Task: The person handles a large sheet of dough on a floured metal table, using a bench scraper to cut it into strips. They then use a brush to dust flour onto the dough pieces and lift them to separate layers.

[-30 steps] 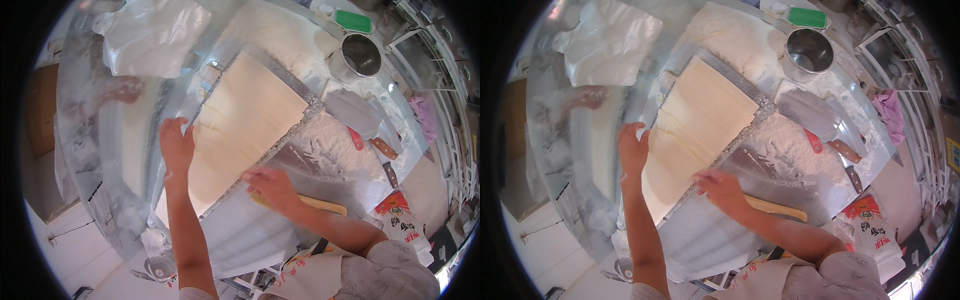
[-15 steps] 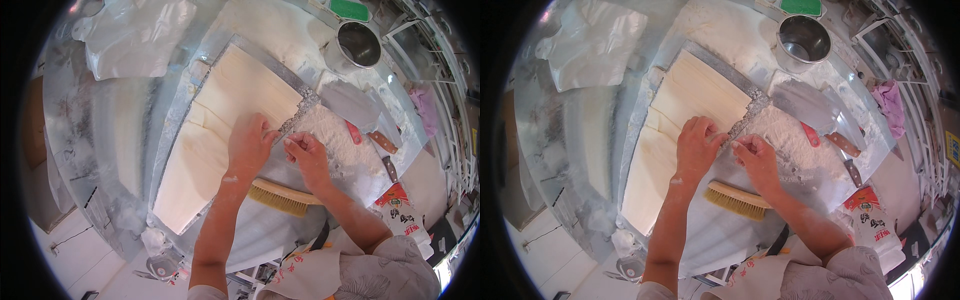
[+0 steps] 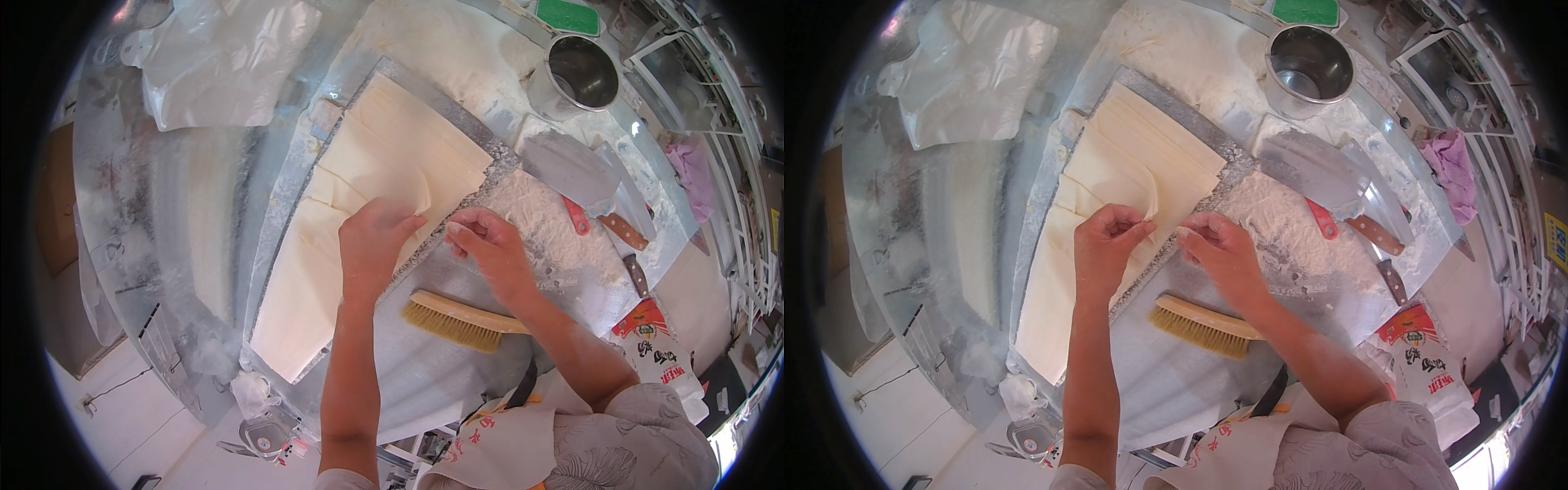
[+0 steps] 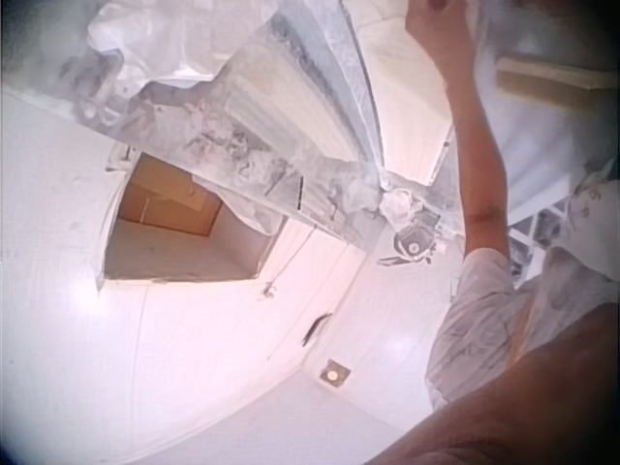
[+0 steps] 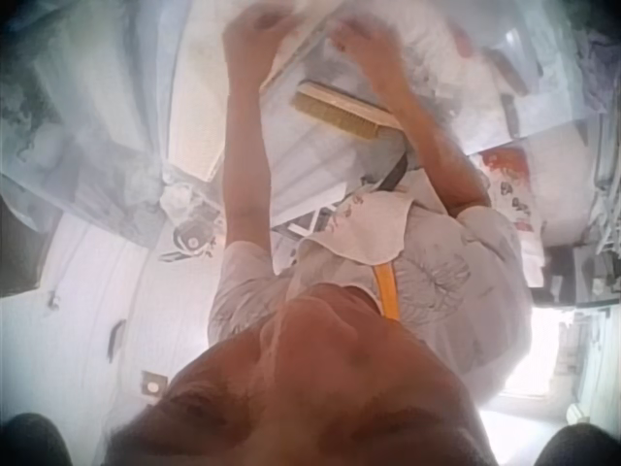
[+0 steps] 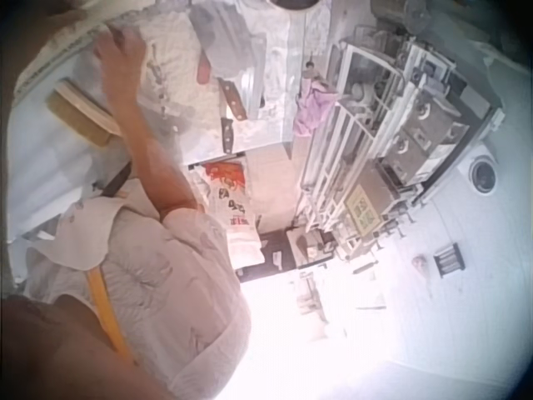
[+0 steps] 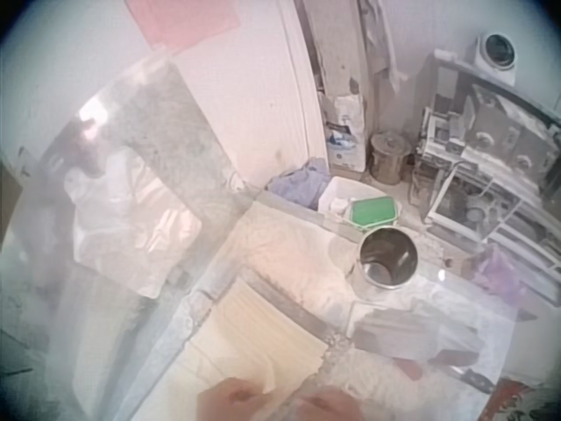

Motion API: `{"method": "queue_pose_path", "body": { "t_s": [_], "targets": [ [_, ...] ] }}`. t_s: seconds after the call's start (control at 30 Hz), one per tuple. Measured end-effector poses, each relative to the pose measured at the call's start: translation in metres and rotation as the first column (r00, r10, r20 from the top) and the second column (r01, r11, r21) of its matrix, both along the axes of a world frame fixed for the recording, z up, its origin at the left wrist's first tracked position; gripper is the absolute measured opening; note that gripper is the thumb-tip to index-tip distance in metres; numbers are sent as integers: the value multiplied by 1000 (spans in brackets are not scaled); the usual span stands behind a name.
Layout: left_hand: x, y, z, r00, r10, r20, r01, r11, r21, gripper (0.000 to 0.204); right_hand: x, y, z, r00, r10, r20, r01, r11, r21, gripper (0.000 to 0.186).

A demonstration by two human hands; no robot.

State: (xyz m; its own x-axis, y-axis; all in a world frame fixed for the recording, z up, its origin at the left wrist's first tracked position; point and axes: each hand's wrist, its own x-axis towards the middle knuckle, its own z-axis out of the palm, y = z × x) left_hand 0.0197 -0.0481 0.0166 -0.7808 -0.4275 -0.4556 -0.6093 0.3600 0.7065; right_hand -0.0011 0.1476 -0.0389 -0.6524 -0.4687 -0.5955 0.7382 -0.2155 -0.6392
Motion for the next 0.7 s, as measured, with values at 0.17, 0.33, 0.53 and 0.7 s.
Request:
{"method": "queue_pose_path", "body": {
  "t_s": [0.17,0.33,0.53,0.7],
  "targets": [
    [8,-10,4,998,59,-26,-55,988,143,13,-10,-29,9,958,-9,-288,29,997,66,37],
    [13,-25,8,1000,12,-13,-9,979,201,12,-24,-45,18,919,48,-391,21,985,170,35],
    [14,-34,4,992,71,-101,-51,981,190,13,-35,-39,3,899,25,-437,49,986,157,25],
    [10,-15,3,976,15,-216,-29,998,-61,24,-41,-34,9,883,78,-462,53,963,265,20]
  ]
}}
